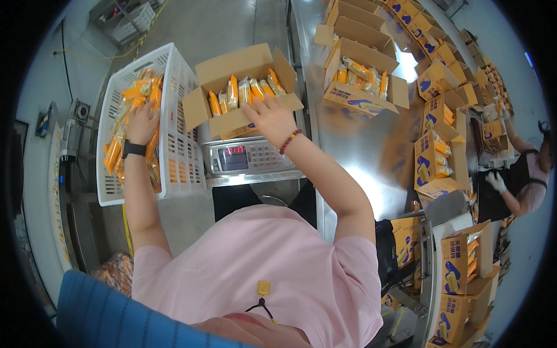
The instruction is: The person picks up food packages from a white crate, places them into a cardboard box on a digital scale, and adjusts the number of packages to reach a weight target before moving the box to a production table.
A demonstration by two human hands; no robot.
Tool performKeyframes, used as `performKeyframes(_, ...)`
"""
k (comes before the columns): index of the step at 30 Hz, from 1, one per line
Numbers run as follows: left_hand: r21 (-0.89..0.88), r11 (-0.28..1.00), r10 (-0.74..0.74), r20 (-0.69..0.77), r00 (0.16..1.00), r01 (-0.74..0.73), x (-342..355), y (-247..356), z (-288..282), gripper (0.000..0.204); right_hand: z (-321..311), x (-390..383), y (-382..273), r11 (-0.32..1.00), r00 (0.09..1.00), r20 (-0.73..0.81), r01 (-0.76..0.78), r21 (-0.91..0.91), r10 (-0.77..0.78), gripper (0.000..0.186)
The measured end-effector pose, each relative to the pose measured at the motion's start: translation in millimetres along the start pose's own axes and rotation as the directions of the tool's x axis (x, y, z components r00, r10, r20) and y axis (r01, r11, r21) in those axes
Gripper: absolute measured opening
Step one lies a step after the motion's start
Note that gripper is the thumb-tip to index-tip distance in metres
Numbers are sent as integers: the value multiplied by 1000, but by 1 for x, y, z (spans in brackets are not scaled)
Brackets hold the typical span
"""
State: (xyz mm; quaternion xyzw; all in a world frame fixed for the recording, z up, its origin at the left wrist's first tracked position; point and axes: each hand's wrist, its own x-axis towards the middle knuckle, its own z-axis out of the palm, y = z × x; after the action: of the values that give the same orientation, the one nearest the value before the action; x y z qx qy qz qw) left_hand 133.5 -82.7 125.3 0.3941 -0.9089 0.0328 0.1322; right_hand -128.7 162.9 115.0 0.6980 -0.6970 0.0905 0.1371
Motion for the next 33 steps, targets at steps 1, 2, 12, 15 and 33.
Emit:
performKeyframes(1, 18, 1000, 0, 13, 1000, 0, -3, -2, 2, 39, -10, -7, -4, 1000, 995, -96, 14, 21, -12, 51)
performKeyframes(2, 6, 1000, 12, -3, 1000, -12, -4, -2, 1, 38, -18, -17, -5, 999, 980, -198, 18, 36, -11, 57)
performKeyframes(12, -296, 933, -132, 250, 959, 205, 7, -1, -9, 34, 39, -100, -15, -428, 251, 425, -46, 902, 869, 84)
performKeyframes(15, -566, 745, -273, 226, 935, 354, 10, -6, -14, 37, 37, -66, -16, -537, 251, 505, 74, 841, 826, 75)
performKeyframes(33, -90, 693, 717, 193, 670, -716, -20, 230, -66, 51, -33, -142, -32, -609, 406, 476, 321, 725, 780, 34)
